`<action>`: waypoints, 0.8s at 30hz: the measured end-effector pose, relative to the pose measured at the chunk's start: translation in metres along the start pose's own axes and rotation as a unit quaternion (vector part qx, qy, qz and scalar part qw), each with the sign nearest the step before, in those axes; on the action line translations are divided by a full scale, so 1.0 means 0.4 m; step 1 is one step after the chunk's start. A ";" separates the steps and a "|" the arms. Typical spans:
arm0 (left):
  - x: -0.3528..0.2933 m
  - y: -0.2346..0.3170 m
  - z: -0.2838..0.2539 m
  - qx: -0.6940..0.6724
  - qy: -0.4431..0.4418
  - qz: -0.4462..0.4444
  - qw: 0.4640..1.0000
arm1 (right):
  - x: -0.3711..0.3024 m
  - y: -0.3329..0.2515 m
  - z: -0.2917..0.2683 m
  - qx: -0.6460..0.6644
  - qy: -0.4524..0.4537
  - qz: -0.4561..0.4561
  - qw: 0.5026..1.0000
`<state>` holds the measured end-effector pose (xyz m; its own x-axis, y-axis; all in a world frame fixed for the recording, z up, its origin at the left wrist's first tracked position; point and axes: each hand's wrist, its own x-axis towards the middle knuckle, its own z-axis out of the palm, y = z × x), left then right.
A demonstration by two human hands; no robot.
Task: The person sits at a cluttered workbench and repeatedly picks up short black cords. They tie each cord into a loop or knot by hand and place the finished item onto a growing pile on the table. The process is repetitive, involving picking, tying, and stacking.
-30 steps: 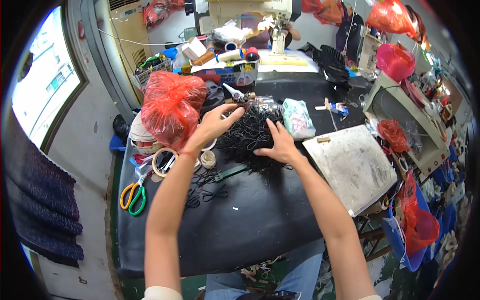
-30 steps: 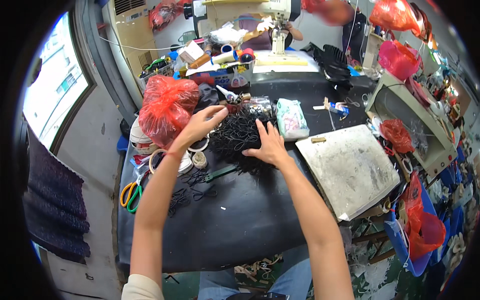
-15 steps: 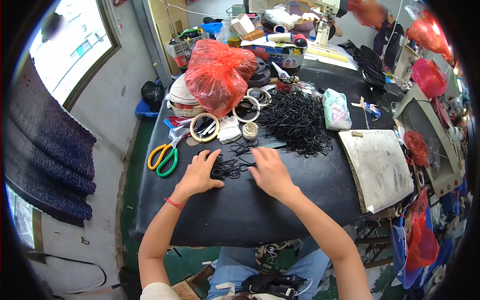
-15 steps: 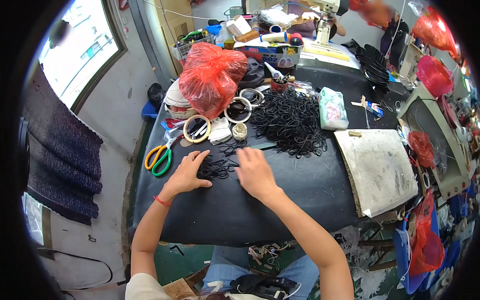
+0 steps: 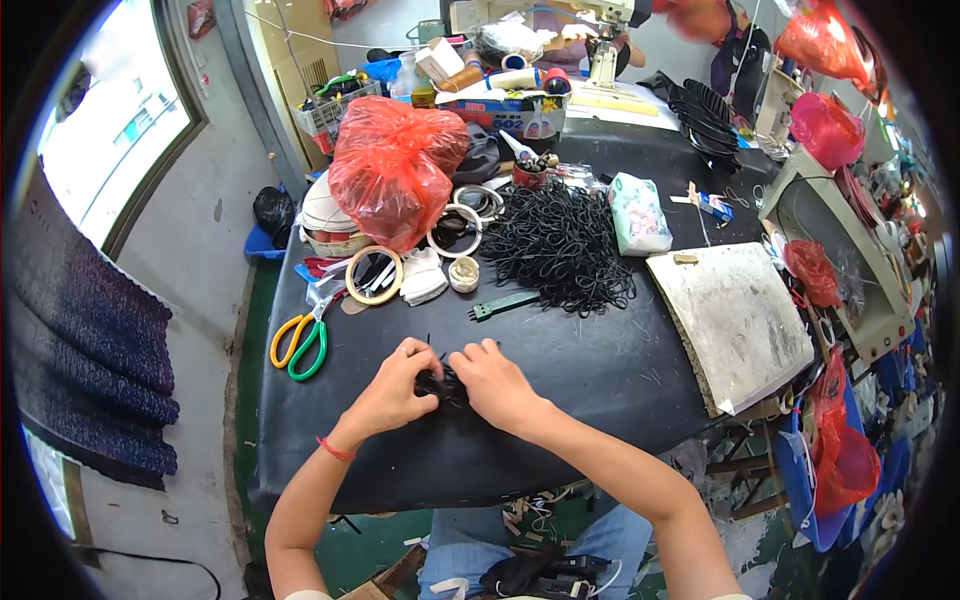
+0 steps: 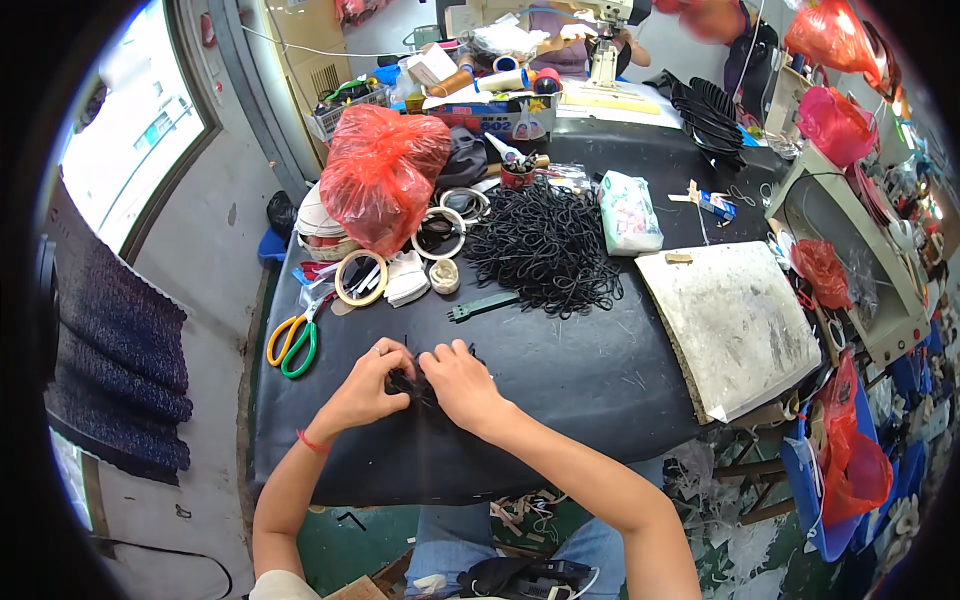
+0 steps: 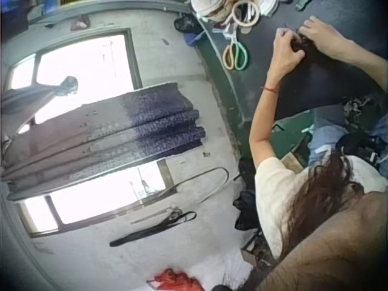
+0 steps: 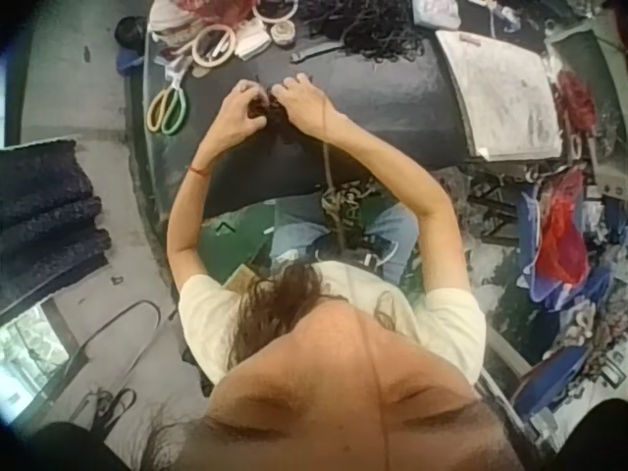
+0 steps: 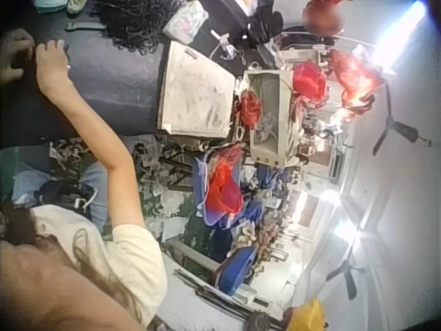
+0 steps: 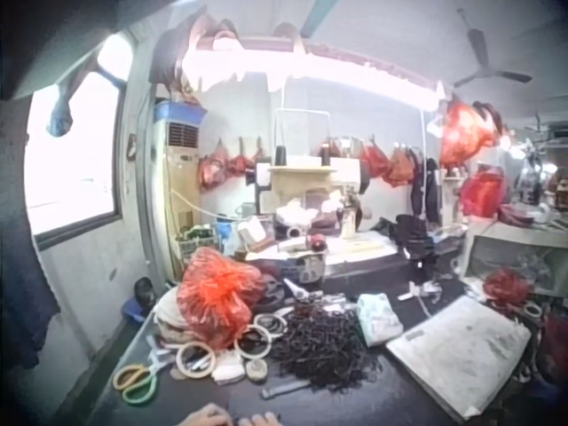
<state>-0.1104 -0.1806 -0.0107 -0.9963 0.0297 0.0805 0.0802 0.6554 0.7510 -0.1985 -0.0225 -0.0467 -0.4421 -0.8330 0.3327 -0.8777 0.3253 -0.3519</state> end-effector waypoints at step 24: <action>0.259 0.001 0.161 0.329 0.132 0.112 0.928 | -0.261 0.296 -0.244 -0.233 0.095 0.219 0.943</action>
<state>-0.2155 -0.1288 -0.0443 -0.9075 0.0917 0.4099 0.1622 0.9767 0.1406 -0.2743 0.1467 -0.0377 -0.7676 -0.4916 0.4112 -0.5693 0.8177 -0.0852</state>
